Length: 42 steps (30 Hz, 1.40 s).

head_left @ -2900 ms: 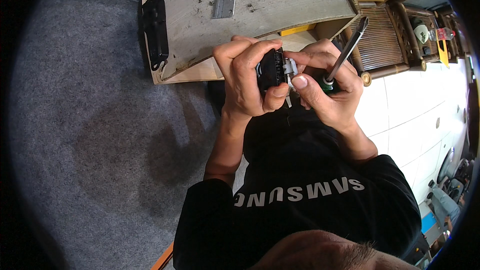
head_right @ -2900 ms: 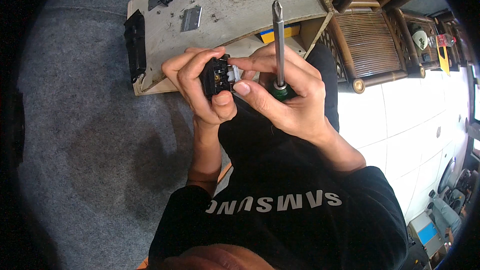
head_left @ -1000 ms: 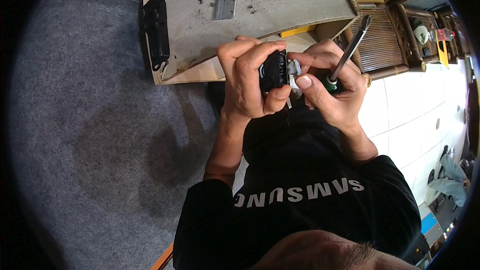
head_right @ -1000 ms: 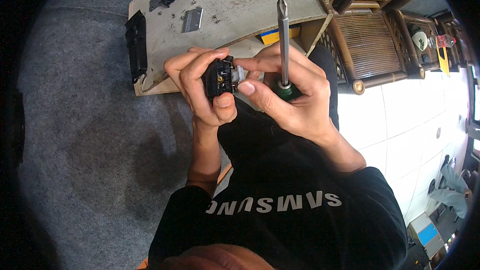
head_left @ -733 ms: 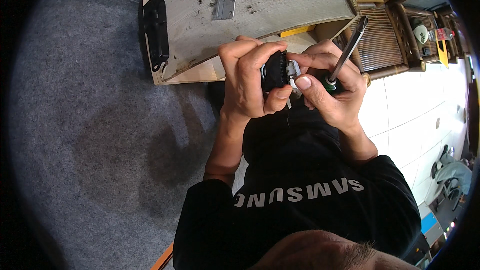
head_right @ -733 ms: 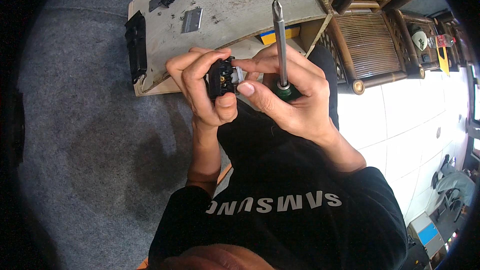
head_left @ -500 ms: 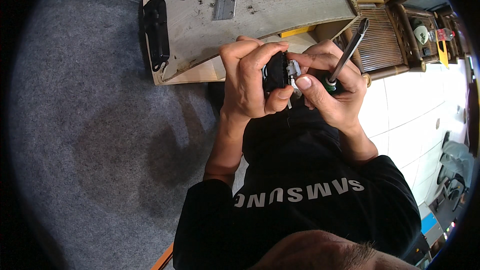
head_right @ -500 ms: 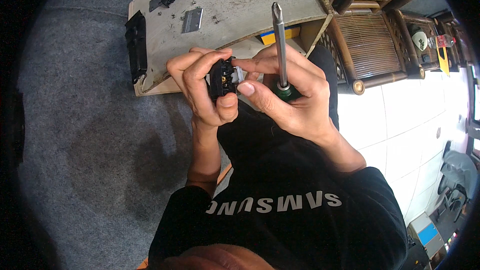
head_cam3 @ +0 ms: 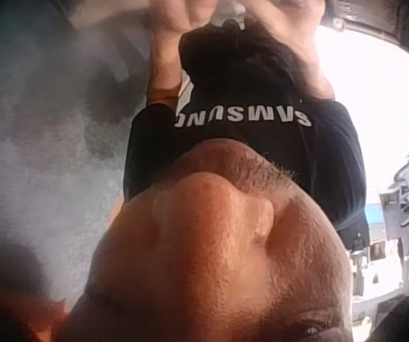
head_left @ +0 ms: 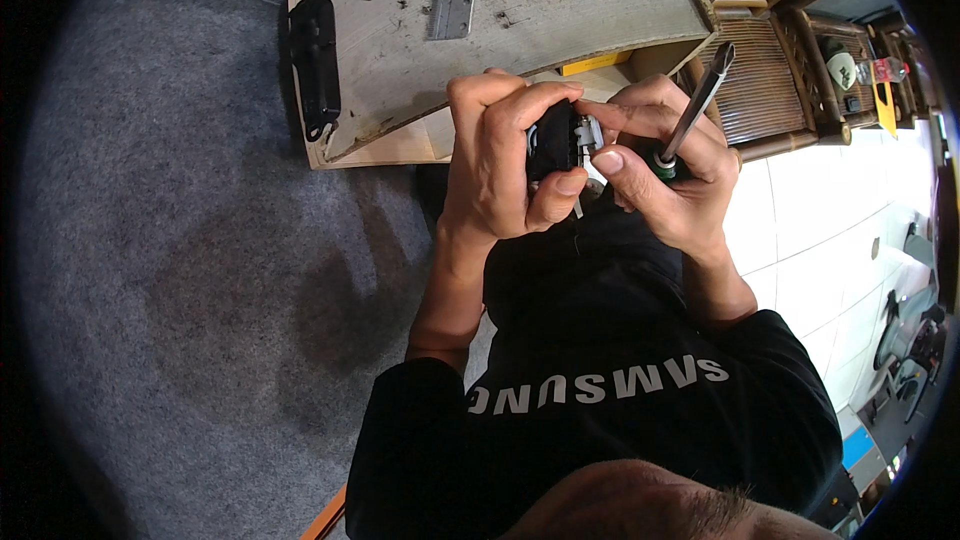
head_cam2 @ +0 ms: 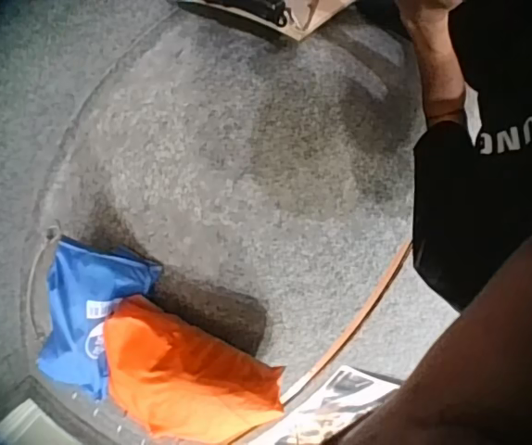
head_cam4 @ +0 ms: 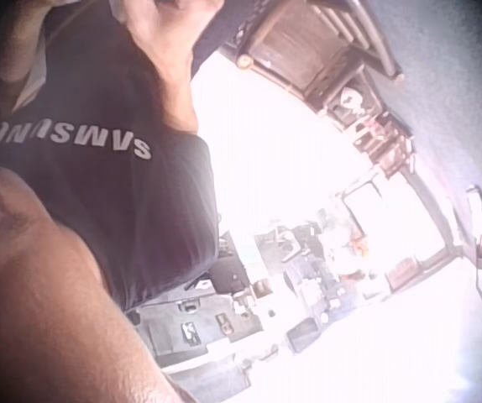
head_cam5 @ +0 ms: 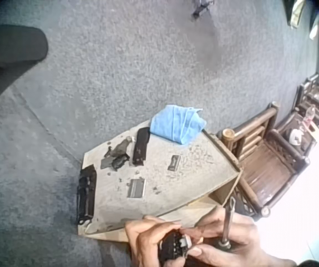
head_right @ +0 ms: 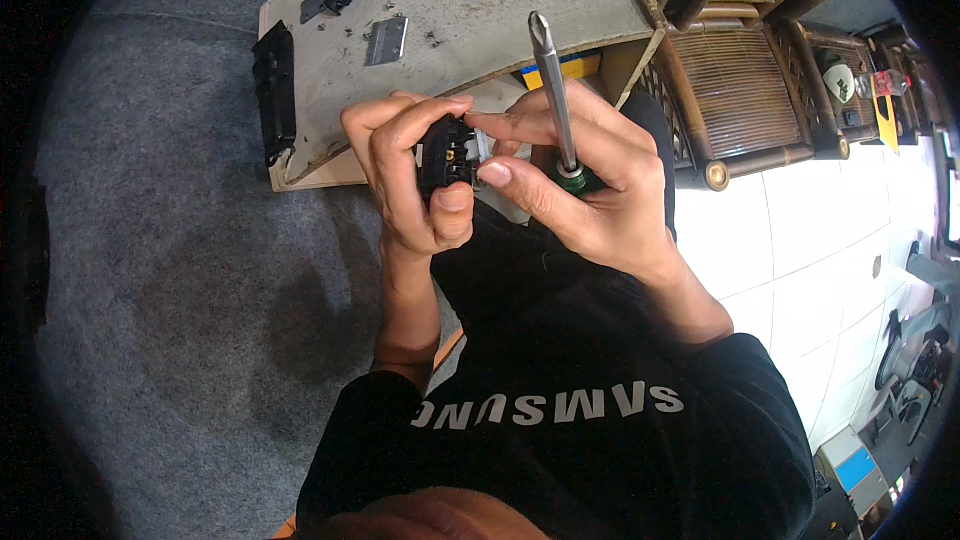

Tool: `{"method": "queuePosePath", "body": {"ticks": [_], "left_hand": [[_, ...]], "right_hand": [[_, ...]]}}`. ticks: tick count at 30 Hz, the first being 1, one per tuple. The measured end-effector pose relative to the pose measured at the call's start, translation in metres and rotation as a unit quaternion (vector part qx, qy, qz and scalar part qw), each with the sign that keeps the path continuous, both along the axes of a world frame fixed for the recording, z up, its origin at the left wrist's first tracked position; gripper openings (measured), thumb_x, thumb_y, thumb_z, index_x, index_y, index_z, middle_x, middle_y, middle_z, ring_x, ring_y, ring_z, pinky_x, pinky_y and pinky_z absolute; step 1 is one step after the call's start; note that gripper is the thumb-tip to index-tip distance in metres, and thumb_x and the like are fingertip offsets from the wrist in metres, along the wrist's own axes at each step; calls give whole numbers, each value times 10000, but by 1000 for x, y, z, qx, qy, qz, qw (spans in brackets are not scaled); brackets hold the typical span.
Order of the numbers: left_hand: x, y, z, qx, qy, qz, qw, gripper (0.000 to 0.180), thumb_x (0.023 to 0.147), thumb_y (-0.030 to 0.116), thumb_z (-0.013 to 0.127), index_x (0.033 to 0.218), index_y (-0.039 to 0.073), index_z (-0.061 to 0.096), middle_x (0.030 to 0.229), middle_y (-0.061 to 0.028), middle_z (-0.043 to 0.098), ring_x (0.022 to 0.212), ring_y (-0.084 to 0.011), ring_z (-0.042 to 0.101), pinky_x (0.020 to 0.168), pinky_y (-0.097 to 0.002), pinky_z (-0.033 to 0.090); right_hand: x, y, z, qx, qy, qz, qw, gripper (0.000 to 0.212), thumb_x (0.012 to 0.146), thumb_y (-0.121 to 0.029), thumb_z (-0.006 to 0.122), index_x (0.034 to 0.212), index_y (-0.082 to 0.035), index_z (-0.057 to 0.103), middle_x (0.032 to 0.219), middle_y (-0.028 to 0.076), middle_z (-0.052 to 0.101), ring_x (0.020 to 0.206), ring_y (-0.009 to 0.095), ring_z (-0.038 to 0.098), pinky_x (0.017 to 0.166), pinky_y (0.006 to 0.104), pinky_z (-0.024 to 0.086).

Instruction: The person uses a screwdriver to remove screws from a hair clipper, detaches the blade assembly and internal components by hand, and wipes the housing with a cloth.

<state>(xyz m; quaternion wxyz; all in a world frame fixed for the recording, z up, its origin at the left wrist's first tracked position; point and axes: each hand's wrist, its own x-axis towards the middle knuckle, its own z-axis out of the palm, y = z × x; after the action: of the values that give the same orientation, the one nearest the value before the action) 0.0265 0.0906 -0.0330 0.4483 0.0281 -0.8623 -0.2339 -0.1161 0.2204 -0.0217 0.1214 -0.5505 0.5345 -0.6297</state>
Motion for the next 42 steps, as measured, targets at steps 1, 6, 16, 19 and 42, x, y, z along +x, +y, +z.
{"method": "queuePosePath", "body": {"ticks": [1, 6, 16, 19, 42], "left_hand": [[0, 0, 2, -2, -1, 2, 1000, 563, 956, 489, 581, 1233, -1, 577, 1156, -115, 585, 990, -258, 454, 851, -373, 446], [0, -1, 3, -17, -4, 9, 1000, 564, 959, 494, 578, 1229, -1, 579, 1143, -113, 590, 999, -256, 455, 859, -373, 444], [-1, -1, 4, -4, 11, 17, 1000, 555, 972, 497, 564, 1216, -2, 580, 1138, -107, 611, 1004, -241, 453, 856, -351, 442], [-2, 0, 5, -5, 13, 14, 1000, 550, 971, 493, 567, 1210, -2, 581, 1149, -107, 616, 997, -239, 455, 851, -352, 444], [2, 0, 12, 48, -42, -23, 998, 507, 971, 426, 552, 1204, -24, 572, 1151, -118, 608, 990, -259, 461, 855, -381, 443]], "right_hand": [[-1, 0, 0, -8, 13, 4, 1000, 310, 813, -119, 808, 1065, 52, 747, 895, 118, 686, 786, 183, 657, 675, 304, 519], [0, -1, 4, -8, 10, 10, 1000, 304, 815, -119, 807, 1061, 49, 748, 896, 115, 683, 785, 179, 658, 667, 298, 521], [6, 2, 3, 36, -87, 4, 996, 300, 835, -168, 806, 1054, 32, 755, 902, 96, 676, 802, 159, 650, 652, 275, 527], [6, 2, 2, 35, -93, 5, 995, 294, 833, -163, 806, 1048, 30, 756, 904, 97, 679, 800, 156, 648, 654, 274, 525], [6, 1, 0, 30, -72, -2, 997, 323, 807, -171, 832, 1048, 30, 754, 900, 105, 679, 823, 175, 659, 687, 295, 536]]}}
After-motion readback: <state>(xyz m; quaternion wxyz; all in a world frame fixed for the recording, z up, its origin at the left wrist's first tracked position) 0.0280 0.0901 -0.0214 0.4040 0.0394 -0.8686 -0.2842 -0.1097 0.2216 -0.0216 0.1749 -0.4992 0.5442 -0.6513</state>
